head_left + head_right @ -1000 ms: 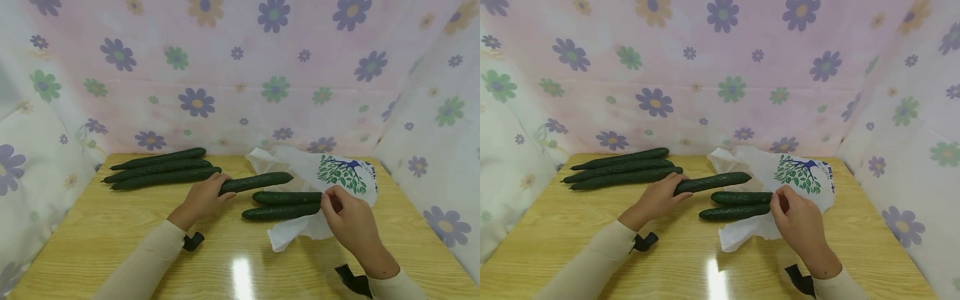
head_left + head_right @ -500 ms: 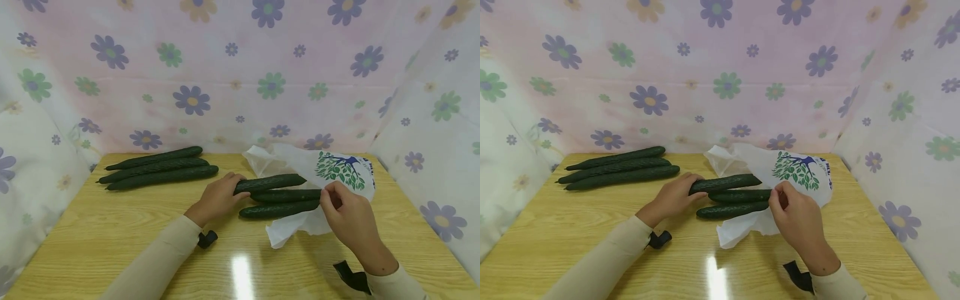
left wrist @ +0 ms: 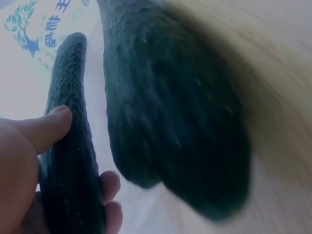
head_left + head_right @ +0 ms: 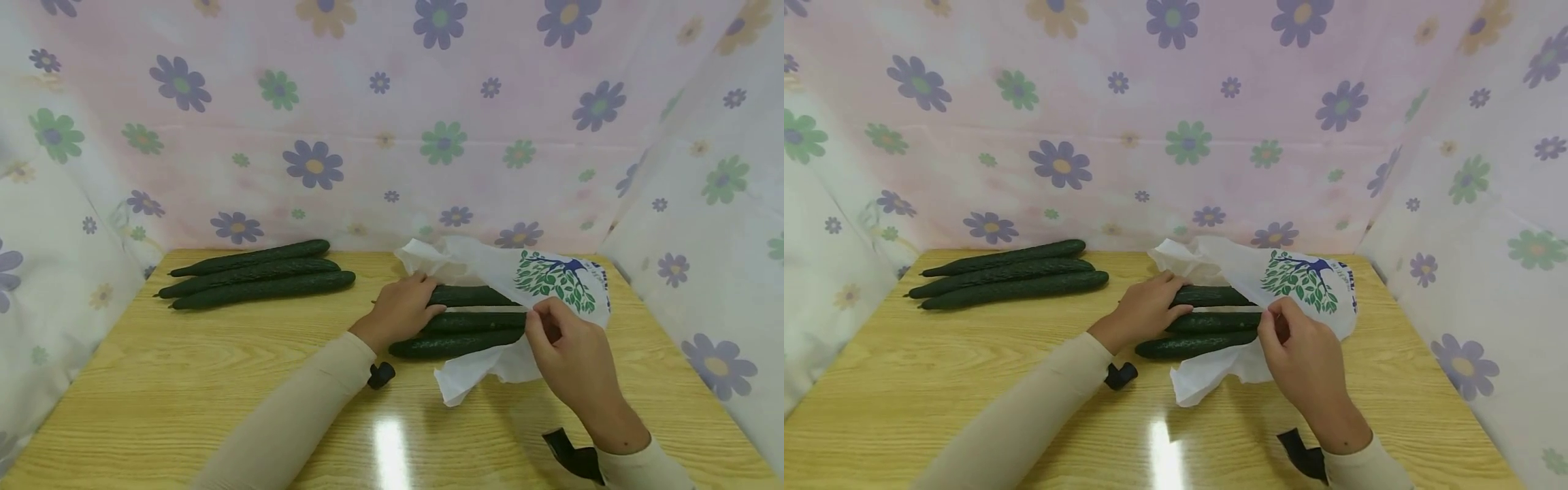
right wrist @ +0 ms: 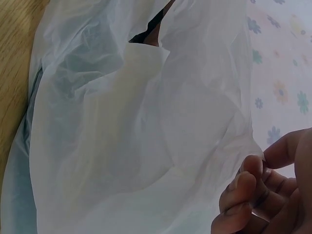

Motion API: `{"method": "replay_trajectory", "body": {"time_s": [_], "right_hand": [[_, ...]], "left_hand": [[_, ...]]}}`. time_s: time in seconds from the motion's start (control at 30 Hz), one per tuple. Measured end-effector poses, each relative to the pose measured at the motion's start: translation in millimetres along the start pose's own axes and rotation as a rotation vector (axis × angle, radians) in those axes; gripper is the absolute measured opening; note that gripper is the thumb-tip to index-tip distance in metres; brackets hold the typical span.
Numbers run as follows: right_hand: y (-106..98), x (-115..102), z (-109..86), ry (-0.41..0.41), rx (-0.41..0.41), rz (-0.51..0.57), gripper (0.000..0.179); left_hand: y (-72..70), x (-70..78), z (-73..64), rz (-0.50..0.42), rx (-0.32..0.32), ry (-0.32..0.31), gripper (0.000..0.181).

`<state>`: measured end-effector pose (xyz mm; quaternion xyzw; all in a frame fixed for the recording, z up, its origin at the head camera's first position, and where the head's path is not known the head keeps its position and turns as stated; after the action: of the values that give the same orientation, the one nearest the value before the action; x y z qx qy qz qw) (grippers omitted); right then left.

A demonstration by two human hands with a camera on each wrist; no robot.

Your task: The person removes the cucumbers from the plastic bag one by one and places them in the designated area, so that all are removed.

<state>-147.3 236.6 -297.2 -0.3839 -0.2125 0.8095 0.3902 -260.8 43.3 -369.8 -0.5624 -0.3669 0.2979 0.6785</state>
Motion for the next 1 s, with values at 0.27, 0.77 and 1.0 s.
{"method": "replay_trajectory", "body": {"time_s": [0.27, 0.77, 1.0], "right_hand": [[-1.3, 2.8, 0.0, 0.029, 0.004, -0.009, 0.008], [-3.2, 2.2, -0.5, 0.017, 0.019, -0.005, 0.01], [-2.1, 0.4, 0.7, 0.019, 0.007, -0.002, 0.012]], "left_hand": [[3.0, 18.1, 15.0, 0.045, -0.026, 0.028, 0.051], [25.7, 40.3, 31.0, 0.168, -0.015, 0.081, 0.048], [27.6, 38.3, 30.6, 0.183, -0.002, 0.07, 0.048]]}}
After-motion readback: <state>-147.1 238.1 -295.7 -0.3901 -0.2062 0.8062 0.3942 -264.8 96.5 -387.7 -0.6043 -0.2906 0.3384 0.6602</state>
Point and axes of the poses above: each hand's wrist, its own z-axis towards the middle knuckle, its own y-axis out of the palm, x = y × z, the point moved 6 cm from there along z, towards the middle knuckle, and after that the axes turned 6 degrees about z, right-handed, at the moved point
